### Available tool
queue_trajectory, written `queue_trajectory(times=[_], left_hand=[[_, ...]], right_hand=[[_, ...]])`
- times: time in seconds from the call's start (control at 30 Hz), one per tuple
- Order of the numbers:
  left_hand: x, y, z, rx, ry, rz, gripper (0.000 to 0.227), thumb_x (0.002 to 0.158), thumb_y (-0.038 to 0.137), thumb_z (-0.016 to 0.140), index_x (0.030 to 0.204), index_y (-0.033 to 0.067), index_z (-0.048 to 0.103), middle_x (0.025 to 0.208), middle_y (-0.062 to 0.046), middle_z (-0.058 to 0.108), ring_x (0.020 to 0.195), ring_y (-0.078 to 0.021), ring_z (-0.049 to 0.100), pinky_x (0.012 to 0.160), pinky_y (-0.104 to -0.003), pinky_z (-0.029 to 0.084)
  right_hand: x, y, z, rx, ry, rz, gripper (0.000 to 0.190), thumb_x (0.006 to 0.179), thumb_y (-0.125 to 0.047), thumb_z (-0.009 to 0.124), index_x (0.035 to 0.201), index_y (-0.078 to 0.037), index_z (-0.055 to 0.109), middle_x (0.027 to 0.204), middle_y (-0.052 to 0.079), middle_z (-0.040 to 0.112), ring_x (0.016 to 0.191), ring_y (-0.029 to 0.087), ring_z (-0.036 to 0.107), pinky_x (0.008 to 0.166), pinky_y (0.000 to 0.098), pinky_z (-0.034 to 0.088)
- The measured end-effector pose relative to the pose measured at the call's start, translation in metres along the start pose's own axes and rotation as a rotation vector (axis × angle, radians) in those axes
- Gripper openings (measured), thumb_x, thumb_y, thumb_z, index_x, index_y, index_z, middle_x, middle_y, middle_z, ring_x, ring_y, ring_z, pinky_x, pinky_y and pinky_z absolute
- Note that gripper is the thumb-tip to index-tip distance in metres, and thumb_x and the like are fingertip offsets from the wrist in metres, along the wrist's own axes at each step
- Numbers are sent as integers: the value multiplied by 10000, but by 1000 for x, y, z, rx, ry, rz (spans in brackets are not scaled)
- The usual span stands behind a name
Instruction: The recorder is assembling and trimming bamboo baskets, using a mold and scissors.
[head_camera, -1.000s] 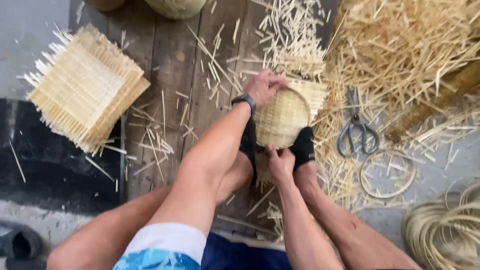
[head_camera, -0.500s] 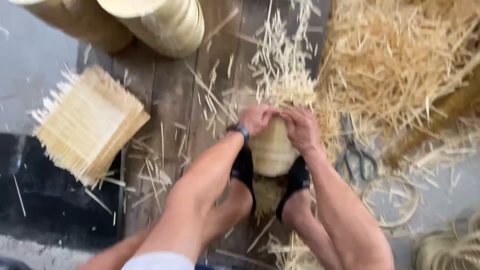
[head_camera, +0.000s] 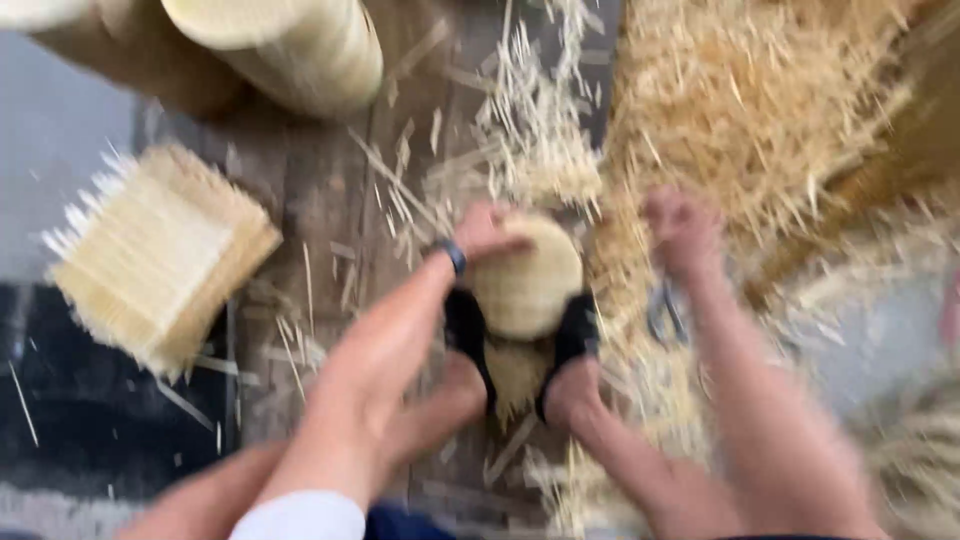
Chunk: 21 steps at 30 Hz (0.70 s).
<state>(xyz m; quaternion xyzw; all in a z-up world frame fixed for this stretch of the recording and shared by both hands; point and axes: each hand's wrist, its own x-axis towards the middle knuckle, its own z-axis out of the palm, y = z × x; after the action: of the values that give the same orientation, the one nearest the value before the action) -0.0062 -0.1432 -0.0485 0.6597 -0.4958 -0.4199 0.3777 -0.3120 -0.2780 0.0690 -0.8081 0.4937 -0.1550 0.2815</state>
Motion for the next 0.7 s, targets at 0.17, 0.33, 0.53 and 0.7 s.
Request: queue_trajectory(times=[0.17,0.33,0.53,0.7], left_hand=[[-58,141,-32,60,-8,173,478,744,248,866,1187,129,731,1097,-99,774,994,-225,732,869,-333,582],[-112,140,7,786,-117,491,481,788,-56,654,1237,117,655,983,-89,665,968,-252,637,859,-361,550],[-188,68,38,845,-19,445,324,787,34,678,1096,106,614,1173,-141,585,1196,-337,529,1020,-524,460],[-139,102,53,457,389,-96,818,731,297,787,1370,-54,419,1469,-312,352,1379,-426,354,1165,-531,327]], right_hand=[[-67,-69,-184,-410,-264,226,326,1053,-360,612,1080,-83,781,937,144,770,833,258,709,787,421,573],[-131,21,-155,-475,-506,468,309,976,-385,617,1111,-160,781,937,99,806,842,251,772,834,415,612],[-184,128,-20,-352,-426,328,392,861,-405,730,1079,-80,756,1017,185,744,986,381,701,882,499,577],[-168,155,29,-437,102,116,739,560,-274,887,1160,87,649,1029,339,678,953,513,633,833,548,527]])
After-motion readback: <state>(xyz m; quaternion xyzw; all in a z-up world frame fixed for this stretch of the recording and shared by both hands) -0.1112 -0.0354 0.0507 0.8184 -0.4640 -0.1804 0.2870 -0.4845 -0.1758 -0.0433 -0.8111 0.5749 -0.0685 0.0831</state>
